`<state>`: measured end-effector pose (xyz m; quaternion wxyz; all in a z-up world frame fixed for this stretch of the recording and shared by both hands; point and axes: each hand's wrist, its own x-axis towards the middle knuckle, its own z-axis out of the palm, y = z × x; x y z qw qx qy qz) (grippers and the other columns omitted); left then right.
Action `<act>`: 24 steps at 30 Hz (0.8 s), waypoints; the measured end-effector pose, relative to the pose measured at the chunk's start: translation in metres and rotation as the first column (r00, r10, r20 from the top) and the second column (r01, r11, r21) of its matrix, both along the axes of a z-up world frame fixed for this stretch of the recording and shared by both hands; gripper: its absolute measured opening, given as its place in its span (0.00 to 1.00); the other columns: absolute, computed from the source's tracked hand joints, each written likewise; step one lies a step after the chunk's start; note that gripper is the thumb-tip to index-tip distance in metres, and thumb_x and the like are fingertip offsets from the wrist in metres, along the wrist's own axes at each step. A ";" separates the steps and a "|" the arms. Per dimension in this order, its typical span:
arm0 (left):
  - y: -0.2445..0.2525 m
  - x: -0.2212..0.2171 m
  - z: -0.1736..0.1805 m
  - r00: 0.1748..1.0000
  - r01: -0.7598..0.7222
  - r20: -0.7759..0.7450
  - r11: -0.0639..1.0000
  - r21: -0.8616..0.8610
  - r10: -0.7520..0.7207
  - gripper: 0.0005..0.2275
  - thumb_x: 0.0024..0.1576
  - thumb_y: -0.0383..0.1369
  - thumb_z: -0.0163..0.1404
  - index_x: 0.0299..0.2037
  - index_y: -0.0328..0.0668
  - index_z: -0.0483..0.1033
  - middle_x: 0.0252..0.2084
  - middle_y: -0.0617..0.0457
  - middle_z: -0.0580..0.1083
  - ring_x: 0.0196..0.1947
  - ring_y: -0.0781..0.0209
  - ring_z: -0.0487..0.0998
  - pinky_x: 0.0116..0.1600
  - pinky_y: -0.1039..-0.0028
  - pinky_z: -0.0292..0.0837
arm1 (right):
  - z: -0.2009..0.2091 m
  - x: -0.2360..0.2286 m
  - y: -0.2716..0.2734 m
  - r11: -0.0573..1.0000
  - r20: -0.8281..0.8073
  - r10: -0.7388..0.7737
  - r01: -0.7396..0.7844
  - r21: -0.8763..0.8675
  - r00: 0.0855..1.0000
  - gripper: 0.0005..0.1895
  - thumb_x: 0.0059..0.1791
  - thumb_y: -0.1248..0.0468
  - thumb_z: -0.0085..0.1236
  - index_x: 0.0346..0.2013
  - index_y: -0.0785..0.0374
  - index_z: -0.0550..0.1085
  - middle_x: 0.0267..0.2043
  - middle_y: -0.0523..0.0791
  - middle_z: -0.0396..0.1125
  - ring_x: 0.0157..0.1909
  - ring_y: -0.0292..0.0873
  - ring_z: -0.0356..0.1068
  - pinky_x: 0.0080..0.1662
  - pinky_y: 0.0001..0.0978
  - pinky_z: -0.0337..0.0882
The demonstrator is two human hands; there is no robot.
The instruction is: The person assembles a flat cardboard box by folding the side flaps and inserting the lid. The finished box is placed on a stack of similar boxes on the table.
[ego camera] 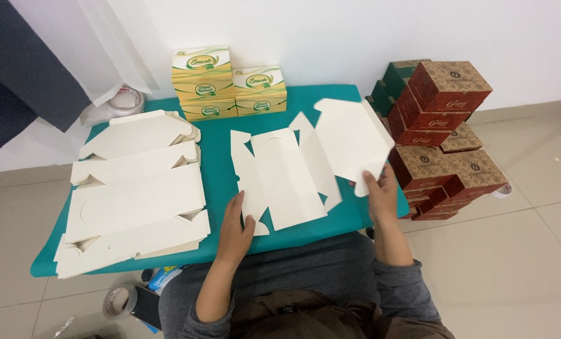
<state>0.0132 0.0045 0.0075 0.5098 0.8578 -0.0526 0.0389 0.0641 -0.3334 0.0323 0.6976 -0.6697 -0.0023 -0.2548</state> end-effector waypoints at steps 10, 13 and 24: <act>-0.005 -0.002 0.011 0.995 -0.003 0.101 1.000 -0.015 0.005 0.28 0.63 0.28 0.39 0.75 0.36 0.47 0.73 0.28 0.50 0.73 0.29 0.51 0.71 0.40 0.55 | -0.022 -0.013 0.079 0.822 -0.130 0.259 -0.289 -0.491 0.957 0.14 0.54 0.61 0.56 0.50 0.66 0.78 0.42 0.58 0.75 0.50 0.61 0.75 0.45 0.51 0.72; -0.004 -0.003 0.009 0.984 -0.034 0.178 0.998 0.048 0.025 0.32 0.62 0.26 0.39 0.76 0.43 0.38 0.72 0.28 0.44 0.71 0.24 0.51 0.64 0.39 0.67 | 0.002 -0.032 0.103 0.654 -0.120 0.360 -0.342 -0.675 0.925 0.17 0.54 0.66 0.50 0.56 0.64 0.76 0.50 0.55 0.75 0.54 0.61 0.73 0.54 0.52 0.71; 0.011 0.003 -0.012 0.995 -0.034 0.098 0.942 0.334 0.001 0.14 0.65 0.33 0.46 0.59 0.52 0.76 0.69 0.40 0.58 0.69 0.34 0.62 0.64 0.50 0.71 | 0.018 -0.036 0.035 0.254 -0.368 0.359 -0.469 -0.846 0.858 0.29 0.52 0.55 0.53 0.68 0.56 0.65 0.68 0.53 0.62 0.72 0.61 0.54 0.70 0.65 0.49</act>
